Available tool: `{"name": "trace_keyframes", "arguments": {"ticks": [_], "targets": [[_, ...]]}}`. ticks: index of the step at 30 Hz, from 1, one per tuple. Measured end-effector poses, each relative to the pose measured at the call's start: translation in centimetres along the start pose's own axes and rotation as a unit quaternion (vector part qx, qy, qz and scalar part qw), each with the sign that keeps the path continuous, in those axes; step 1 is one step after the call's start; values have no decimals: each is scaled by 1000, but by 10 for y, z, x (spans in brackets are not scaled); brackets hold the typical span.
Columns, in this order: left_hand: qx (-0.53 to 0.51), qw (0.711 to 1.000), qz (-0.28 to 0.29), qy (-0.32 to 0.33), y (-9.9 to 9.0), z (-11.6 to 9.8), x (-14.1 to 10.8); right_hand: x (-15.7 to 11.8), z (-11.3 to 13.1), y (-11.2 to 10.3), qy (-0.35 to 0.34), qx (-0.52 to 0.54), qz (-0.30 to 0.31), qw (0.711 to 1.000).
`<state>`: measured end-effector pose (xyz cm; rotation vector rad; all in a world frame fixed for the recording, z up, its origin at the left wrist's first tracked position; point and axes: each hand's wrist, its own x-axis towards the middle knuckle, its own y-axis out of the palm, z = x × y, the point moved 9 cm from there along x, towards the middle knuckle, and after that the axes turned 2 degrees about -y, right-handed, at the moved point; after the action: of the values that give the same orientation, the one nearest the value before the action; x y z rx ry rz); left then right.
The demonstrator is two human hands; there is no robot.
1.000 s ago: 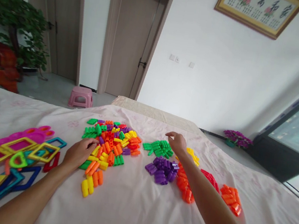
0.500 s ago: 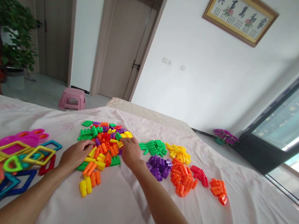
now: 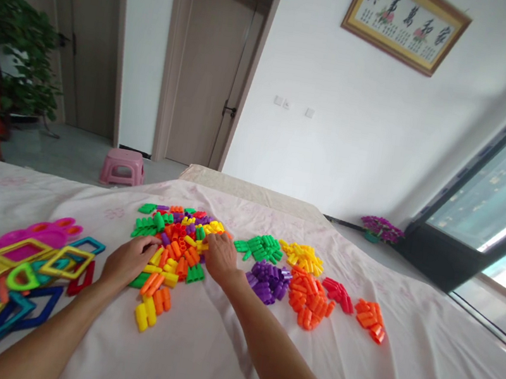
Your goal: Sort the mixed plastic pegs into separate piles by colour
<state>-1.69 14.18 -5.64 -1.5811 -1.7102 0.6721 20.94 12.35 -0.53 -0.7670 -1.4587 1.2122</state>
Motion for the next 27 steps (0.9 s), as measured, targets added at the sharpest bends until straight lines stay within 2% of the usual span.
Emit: {"name": "trace_keyframes", "arguments": {"ticks": [15, 22, 25, 27], "targets": [[-4, 1000, 8, 1, 2, 1, 0, -7, -18, -5, 30, 79, 15, 996], [11, 1000, 11, -8, 0, 0, 0, -10, -10, -1, 9, 56, 22, 998], [15, 1000, 13, -11, -2, 0, -1, -9, -14, -8, 31, 107, -10, 994], [13, 1000, 13, -7, -2, -1, -1, -9, -29, -19, 64, 168, -44, 983]]}}
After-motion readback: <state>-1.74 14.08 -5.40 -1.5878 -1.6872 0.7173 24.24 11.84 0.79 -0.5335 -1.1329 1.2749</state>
